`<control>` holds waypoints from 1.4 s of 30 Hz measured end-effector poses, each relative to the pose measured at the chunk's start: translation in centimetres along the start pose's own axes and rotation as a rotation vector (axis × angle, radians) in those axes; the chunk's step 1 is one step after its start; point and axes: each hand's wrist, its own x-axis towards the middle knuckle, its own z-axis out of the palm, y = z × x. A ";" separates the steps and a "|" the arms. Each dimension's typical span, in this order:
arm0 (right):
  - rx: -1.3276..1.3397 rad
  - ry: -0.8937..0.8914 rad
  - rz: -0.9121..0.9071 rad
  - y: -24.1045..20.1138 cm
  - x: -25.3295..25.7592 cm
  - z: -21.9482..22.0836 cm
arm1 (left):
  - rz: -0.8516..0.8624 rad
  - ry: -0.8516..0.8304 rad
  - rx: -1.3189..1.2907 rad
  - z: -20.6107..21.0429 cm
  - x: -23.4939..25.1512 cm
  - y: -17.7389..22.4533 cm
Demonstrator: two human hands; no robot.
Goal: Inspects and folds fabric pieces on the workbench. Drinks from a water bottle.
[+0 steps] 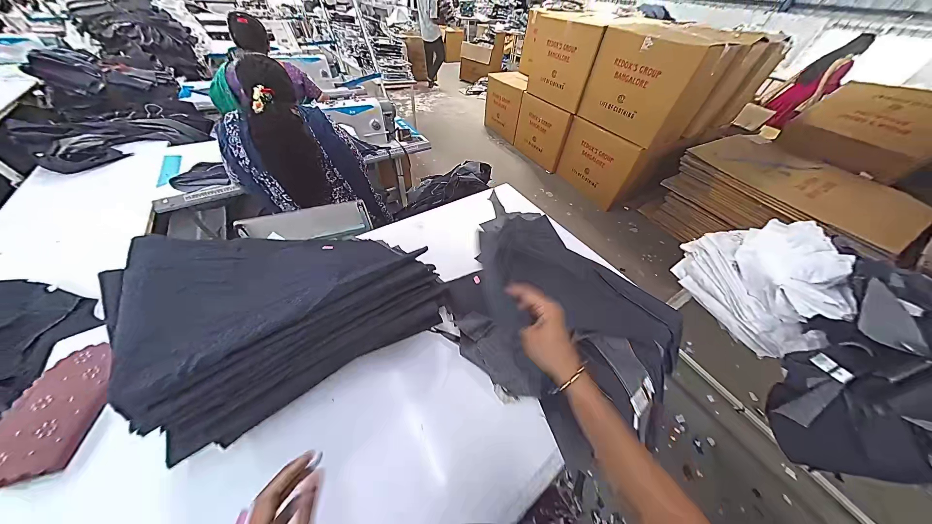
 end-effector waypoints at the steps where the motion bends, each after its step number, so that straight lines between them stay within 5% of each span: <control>1: 0.041 -0.177 -0.039 -1.7 -3.6 1.7 | 0.114 -0.073 0.003 1.4 -1.0 0.8; 4: 0.266 -0.801 -0.159 -7.7 -11.8 4.5 | 0.547 -0.150 0.135 3.8 -1.6 2.9; 6: 0.431 -0.986 -0.265 -10.8 -14.4 4.2 | 0.767 -0.169 0.229 3.6 -1.4 4.0; 10: 0.626 -0.804 -0.434 -13.6 -15.3 -1.7 | 0.692 -0.367 0.238 0.6 -5.3 4.0; 16: 0.484 -0.494 -0.413 -11.9 -16.5 -10.6 | 0.372 -0.577 0.456 -3.6 -15.8 -0.2; 20: -0.002 -0.153 -0.125 -9.1 -17.0 -12.5 | 0.267 -0.302 0.417 -9.6 -16.3 -0.6; 22: -0.289 -0.131 -0.037 -8.1 -16.4 -12.8 | 0.220 -0.190 0.403 -12.3 -16.0 0.8; 26: -0.250 -0.113 0.016 -9.8 -14.9 -13.3 | 0.112 -0.144 0.199 -16.3 -15.8 5.6; 29: -0.084 -0.088 0.098 -10.2 -13.4 -11.3 | -0.016 -0.144 0.038 -20.1 -14.9 5.9; 34: -0.065 -0.299 0.366 -5.1 -9.0 -0.1 | -0.291 0.092 0.255 -21.1 -9.4 2.2; 37: -0.043 -0.278 0.289 -1.9 -6.5 7.0 | -0.203 0.306 0.360 -19.1 -4.8 -0.6; 39: -0.063 -0.317 0.116 -0.4 -6.4 10.5 | -0.102 0.175 0.469 -16.5 -3.8 -2.5; 42: -0.196 -0.644 -0.038 0.5 -11.0 13.9 | -0.022 -0.250 0.631 -9.7 -7.3 -4.7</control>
